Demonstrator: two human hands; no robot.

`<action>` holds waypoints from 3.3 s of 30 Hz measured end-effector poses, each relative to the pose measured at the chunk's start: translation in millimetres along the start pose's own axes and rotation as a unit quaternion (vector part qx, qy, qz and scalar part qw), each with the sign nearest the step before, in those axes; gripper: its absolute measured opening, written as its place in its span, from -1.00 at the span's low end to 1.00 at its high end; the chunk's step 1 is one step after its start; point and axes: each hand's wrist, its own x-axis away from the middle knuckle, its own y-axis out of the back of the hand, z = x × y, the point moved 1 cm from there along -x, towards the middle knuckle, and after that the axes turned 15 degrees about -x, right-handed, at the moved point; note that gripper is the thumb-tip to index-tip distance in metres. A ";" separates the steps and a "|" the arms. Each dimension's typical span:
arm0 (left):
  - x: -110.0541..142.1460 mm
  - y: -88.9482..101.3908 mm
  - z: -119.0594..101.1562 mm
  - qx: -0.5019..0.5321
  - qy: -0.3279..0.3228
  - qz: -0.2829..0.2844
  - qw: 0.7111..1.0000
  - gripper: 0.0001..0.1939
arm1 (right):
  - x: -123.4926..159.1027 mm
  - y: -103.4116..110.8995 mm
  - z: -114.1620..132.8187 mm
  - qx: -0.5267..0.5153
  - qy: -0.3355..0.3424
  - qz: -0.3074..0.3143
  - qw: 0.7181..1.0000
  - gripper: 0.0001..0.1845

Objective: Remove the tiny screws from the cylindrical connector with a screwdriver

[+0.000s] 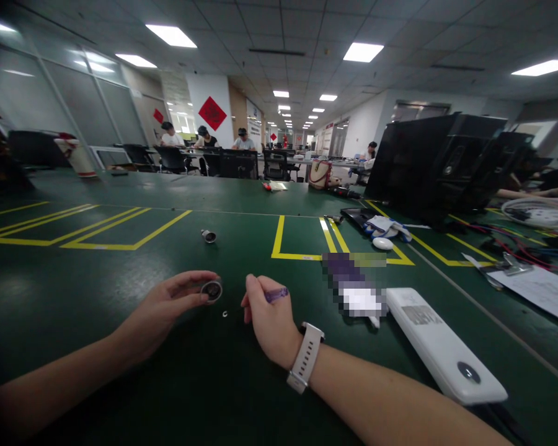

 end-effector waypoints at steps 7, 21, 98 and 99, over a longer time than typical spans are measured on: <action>1.5 0.8 -1.0 -0.005 -0.023 -0.002 1.000 -0.74 | 6.5 -1.7 6.0 0.100 0.141 0.083 0.981 -0.80; 1.8 0.3 4.5 -0.046 -0.125 -0.023 0.991 -0.81 | 10.6 -9.0 4.5 0.177 0.226 0.131 0.949 -0.86; 5.7 -3.0 -1.5 -0.053 -0.078 -0.015 0.995 -0.75 | 12.6 -10.1 2.6 0.193 0.229 0.144 0.943 -0.85; 5.3 -3.1 -1.3 -0.054 -0.080 -0.014 0.995 -0.75 | 12.4 -10.0 2.7 0.194 0.232 0.143 0.942 -0.85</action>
